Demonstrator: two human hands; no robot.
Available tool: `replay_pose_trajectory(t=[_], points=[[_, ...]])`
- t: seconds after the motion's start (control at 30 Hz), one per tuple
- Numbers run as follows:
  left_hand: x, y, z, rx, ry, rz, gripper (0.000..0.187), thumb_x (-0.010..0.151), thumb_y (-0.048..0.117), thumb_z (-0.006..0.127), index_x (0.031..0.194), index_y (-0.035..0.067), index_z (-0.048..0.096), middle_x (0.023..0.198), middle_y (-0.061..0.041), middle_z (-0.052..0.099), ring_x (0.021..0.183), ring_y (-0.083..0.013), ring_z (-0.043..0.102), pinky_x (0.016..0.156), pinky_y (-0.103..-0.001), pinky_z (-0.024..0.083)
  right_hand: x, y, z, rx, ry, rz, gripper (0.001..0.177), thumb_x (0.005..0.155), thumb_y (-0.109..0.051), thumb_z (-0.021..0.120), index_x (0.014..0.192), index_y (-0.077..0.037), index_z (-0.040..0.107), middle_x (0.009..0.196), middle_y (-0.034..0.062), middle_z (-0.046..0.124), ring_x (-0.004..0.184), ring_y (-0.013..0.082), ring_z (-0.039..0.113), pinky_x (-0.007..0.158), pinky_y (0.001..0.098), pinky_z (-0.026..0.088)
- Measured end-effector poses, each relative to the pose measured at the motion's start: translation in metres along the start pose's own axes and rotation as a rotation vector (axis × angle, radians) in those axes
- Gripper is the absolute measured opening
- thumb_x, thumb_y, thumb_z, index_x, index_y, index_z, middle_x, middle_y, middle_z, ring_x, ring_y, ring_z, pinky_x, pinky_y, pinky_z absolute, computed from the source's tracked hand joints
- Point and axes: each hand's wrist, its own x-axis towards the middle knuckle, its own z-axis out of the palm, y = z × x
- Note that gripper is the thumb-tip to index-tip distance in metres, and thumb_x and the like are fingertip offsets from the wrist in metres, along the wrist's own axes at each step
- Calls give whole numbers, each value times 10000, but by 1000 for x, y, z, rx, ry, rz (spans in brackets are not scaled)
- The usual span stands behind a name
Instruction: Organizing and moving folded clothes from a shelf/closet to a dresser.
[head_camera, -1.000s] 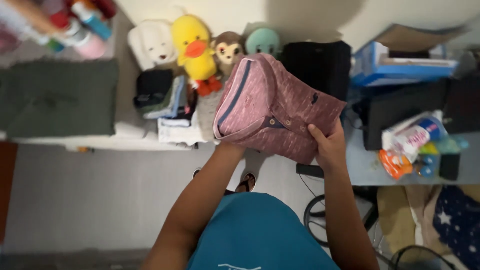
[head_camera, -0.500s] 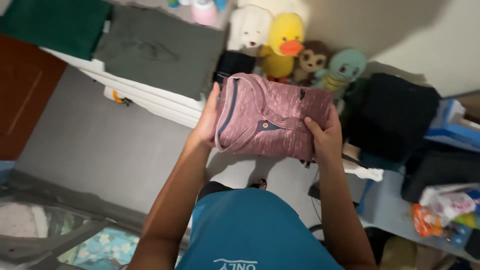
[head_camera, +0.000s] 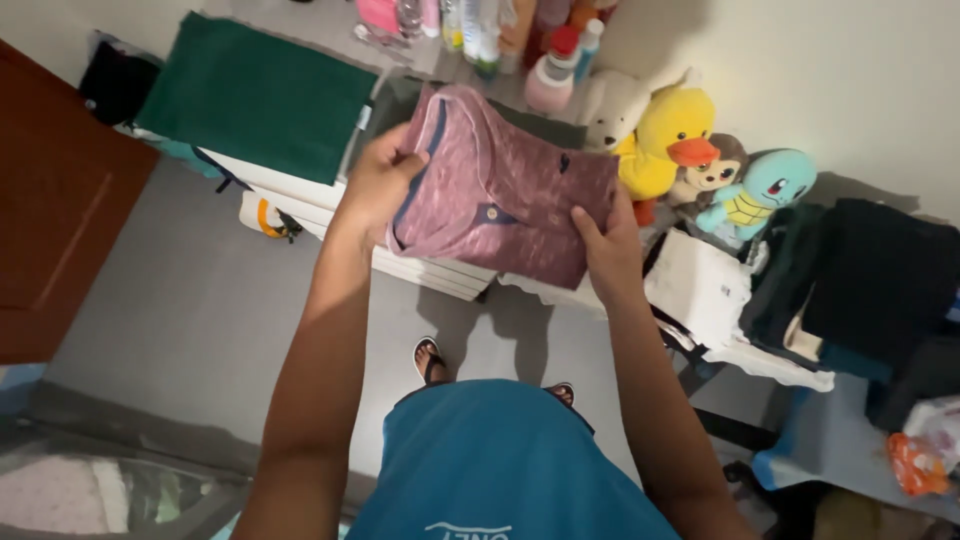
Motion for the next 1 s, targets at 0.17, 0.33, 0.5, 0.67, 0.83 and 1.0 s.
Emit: replay_pose_trajectory(t=[0.17,0.33,0.5,0.67,0.83,1.0], points=[[38,10,-31,347,125,108,282,977,-3,614,1246,17,694,1033,-117,737,887,-167,677,797,-298,525,43,28,38,-152,129,-34,576,999,-22,652,1511,20,390,1431,120,571,1283,185,588,1104,318,463],[36,12,-35,814,470,592,276,915,-11,652,1191,0,673,1063,-201,710,954,-353,699,833,-404,552,39,-21,75,-696,278,240,700,930,-178,730,1532,-34,401,1378,156,629,1109,287,656,982,357,505],[28,6,-1,978,94,463,252,951,75,614,1171,136,721,1186,-114,724,1161,-319,677,1038,-432,534,34,-15,95,-1076,115,-440,536,961,-140,769,1428,-54,520,1477,188,562,1380,401,524,1190,479,420],[32,-20,26,1173,32,618,387,943,258,638,1298,108,669,1461,-181,557,1384,-402,459,1163,-563,290,60,26,113,-1256,-34,-374,537,985,-280,679,1459,-55,561,1494,182,562,1387,405,504,1158,534,365],[35,-30,21,1161,-45,551,436,962,337,624,1345,129,648,1570,-193,467,1495,-406,365,1233,-567,231,57,24,105,-1296,13,-227,609,942,-402,676,1426,-49,566,1477,202,543,1394,387,464,1133,549,353],[36,-17,15,1284,-32,503,554,1002,416,621,1485,144,609,1580,-204,489,1497,-432,355,1193,-646,166,47,6,79,-1254,62,-108,633,974,-458,655,1427,-30,544,1507,179,529,1458,375,427,1147,533,336]])
